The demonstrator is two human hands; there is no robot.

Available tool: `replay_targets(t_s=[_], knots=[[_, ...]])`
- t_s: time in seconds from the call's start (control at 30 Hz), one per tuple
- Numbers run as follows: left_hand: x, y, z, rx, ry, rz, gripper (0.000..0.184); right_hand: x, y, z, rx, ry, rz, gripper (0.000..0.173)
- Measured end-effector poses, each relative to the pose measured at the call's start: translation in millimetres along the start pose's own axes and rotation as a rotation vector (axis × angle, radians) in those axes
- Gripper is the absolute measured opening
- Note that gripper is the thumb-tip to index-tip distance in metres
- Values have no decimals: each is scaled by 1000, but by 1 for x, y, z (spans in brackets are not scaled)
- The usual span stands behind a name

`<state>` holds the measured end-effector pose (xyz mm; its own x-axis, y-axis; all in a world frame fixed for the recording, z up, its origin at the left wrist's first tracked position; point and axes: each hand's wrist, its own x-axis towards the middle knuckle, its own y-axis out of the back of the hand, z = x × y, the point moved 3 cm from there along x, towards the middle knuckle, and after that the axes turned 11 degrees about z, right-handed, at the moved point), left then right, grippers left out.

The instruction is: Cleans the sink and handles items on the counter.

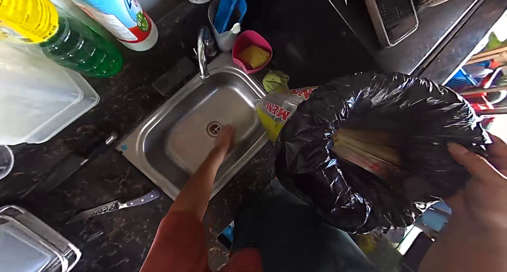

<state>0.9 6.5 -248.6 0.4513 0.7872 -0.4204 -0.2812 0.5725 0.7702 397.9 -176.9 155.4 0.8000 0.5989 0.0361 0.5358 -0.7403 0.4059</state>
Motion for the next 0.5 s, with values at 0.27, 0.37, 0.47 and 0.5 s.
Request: replay_targets(t_s=[0.27, 0.37, 0.47, 0.5], knots=[[-75, -11, -17, -229, 218, -158, 26, 2, 4, 5, -3, -14, -8, 40], [-82, 2, -20, -316, 279, -294, 28, 2, 5, 6, 8, -9, -13, 40], [-90, 16, -15, -484, 375, -309, 27, 2, 5, 5, -1, -19, -22, 41], [-91, 24, -9, -536, 385, -309, 27, 2, 5, 5, 0, -23, -26, 41]])
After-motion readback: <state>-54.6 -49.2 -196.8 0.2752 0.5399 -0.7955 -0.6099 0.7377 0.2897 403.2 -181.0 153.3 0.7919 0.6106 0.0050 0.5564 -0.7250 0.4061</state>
